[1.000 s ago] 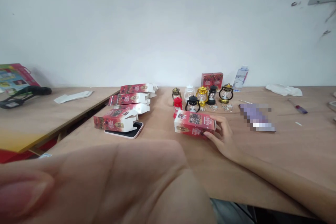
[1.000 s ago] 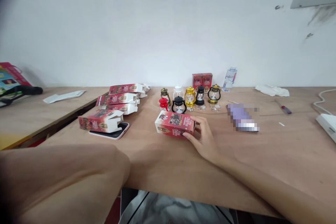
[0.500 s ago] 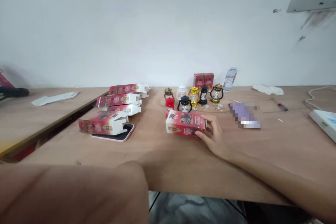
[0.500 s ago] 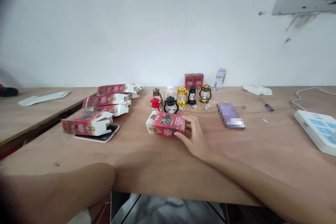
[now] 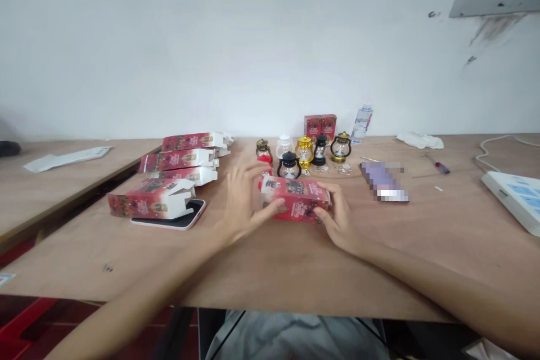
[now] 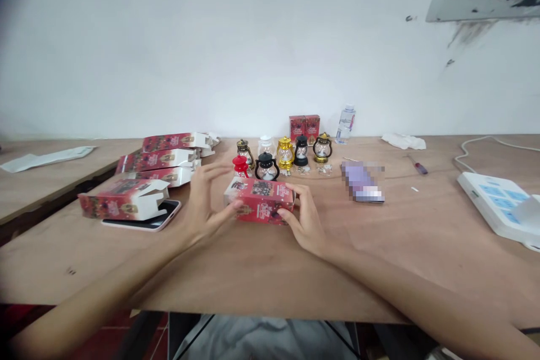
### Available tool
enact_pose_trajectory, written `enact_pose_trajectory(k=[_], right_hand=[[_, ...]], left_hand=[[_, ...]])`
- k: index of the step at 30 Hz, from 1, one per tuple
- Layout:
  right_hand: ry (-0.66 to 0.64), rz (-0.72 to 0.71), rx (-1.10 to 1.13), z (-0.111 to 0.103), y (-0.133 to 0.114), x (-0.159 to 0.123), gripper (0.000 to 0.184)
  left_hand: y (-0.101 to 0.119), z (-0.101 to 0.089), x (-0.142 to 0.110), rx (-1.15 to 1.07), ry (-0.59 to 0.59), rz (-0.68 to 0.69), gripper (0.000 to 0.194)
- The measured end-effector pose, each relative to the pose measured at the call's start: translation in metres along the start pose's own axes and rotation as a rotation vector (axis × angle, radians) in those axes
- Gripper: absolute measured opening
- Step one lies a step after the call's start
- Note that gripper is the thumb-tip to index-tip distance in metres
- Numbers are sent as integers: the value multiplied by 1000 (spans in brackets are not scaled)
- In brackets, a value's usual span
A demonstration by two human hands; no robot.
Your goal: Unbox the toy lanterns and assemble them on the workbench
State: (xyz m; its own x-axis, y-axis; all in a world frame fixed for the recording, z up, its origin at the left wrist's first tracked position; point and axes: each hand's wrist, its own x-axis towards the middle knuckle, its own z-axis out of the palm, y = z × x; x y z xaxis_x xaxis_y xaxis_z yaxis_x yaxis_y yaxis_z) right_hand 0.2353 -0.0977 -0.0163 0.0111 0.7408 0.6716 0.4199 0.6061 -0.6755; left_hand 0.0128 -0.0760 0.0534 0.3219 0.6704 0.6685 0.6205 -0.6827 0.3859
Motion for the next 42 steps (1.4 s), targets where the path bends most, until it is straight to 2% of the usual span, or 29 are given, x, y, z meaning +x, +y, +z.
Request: enact_pose_trajectory(k=[2,5,7,15,18,21,25,32,42], right_hand=[[11,-6,-41,-1,-1,0,39],[19,-11,-64,-1,-3,-1,38],[20,-1,-58,-1,-4,-1,38],[27,31,-5,1,-2,0,37],[59,96,33,1,3,1,34],[65,157,91,1,7,0,28],[-10,128,134,2,7,-2,31],[-122,150,331,2,6,2,37],[-126,232,448,1,10,3,44]], left_hand=[[-4,6,3,-138,-47,-65,59],[-10,15,2,-395,-232,-172,48],[-12,20,-1,-525,-277,-220,44],[-13,28,-5,-857,-165,-420,52],[-17,30,-5,-950,-141,-498,53],[-24,29,-4,-977,-85,-535,51],[-30,24,-3,-874,20,-483,46],[-25,23,1,-947,-14,-517,50],[-33,24,3,-1006,-14,-613,49]])
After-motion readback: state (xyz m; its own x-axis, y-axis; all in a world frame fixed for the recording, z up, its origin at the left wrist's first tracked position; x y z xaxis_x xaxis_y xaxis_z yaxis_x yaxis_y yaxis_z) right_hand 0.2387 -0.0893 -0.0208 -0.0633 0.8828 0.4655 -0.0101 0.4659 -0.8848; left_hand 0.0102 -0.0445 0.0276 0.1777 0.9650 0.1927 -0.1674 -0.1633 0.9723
